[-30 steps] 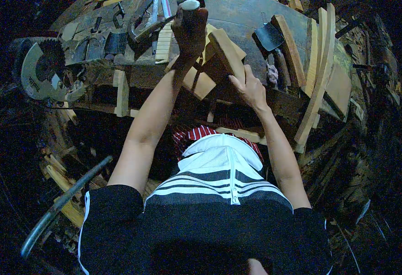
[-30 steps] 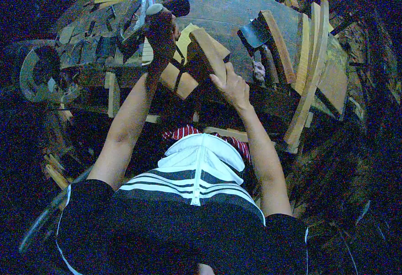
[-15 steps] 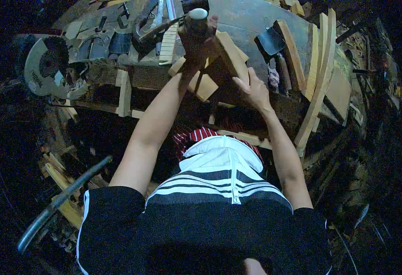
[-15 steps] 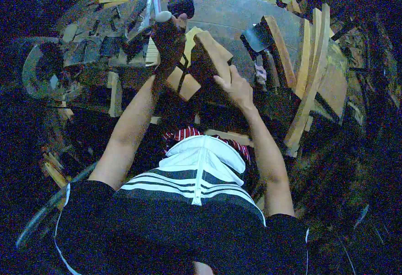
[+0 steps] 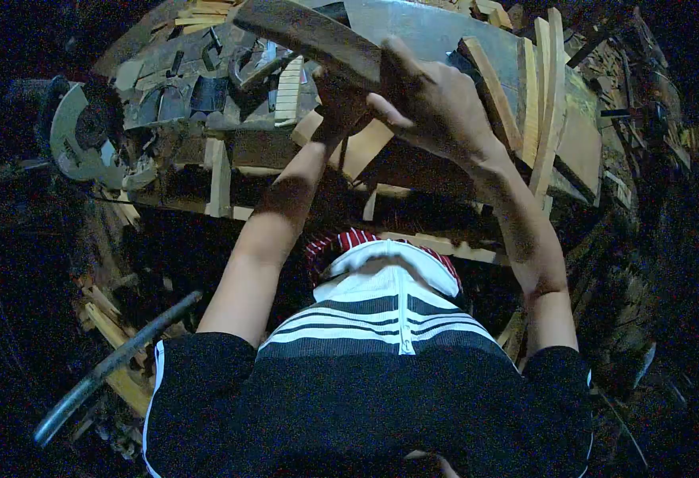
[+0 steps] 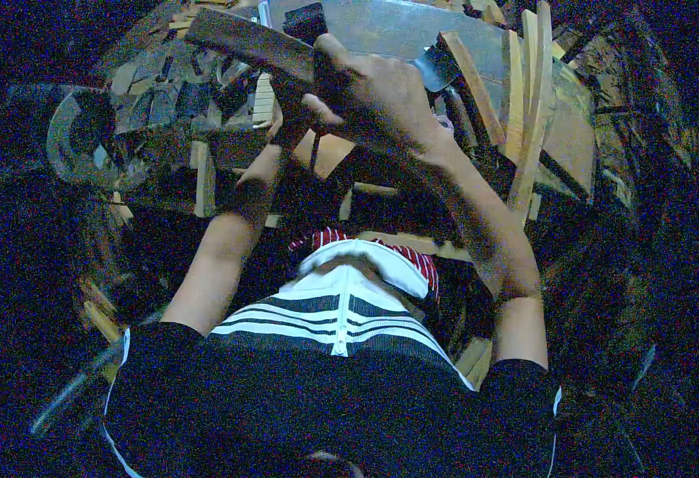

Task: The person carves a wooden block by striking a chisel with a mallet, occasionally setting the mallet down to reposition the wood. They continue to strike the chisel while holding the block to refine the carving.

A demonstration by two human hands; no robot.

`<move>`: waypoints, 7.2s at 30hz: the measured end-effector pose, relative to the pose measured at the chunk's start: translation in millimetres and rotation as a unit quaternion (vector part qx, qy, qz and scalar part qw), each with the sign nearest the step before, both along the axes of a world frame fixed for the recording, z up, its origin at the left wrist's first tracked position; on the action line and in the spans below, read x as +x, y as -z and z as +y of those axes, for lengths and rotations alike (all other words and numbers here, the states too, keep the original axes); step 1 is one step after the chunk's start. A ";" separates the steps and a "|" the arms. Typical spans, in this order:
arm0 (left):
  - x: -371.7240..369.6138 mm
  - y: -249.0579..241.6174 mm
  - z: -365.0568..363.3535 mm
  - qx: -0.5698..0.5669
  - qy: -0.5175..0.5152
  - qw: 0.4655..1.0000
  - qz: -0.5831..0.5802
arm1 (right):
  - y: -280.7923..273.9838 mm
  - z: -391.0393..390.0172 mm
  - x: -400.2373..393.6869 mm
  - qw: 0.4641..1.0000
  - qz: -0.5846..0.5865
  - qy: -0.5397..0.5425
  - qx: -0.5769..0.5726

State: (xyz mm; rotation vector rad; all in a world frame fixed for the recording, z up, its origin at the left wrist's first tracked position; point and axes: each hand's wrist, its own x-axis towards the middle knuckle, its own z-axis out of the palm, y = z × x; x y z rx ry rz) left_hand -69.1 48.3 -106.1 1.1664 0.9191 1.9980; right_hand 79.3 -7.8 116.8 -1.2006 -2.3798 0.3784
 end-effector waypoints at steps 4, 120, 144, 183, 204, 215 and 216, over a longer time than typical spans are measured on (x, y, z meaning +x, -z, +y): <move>-13.4 -45.9 -15.4 0.012 -0.055 0.972 0.228 | 8.9 7.8 4.8 0.982 0.175 -0.016 0.074; -78.1 -90.8 23.7 -0.176 -0.229 0.946 -0.147 | 164.9 -57.4 42.9 0.943 -0.019 0.190 -0.274; -59.1 -57.1 26.0 -0.183 -0.247 0.945 -0.109 | 185.6 -49.9 53.1 0.945 0.038 0.151 -0.287; -44.0 -28.6 5.9 -0.026 -0.249 0.952 0.176 | -5.6 33.0 -46.2 0.994 -0.064 -0.083 -0.014; -99.8 -36.3 14.2 -0.113 -0.139 0.982 -0.055 | 161.4 -60.9 60.8 0.949 -0.130 0.157 -0.240; -124.0 42.9 56.1 -0.111 0.113 0.985 -0.070 | 164.2 -61.5 59.9 0.947 -0.121 0.159 -0.252; -125.7 45.7 59.5 -0.112 0.122 0.983 -0.076 | 163.1 -61.3 59.4 0.947 -0.116 0.161 -0.254</move>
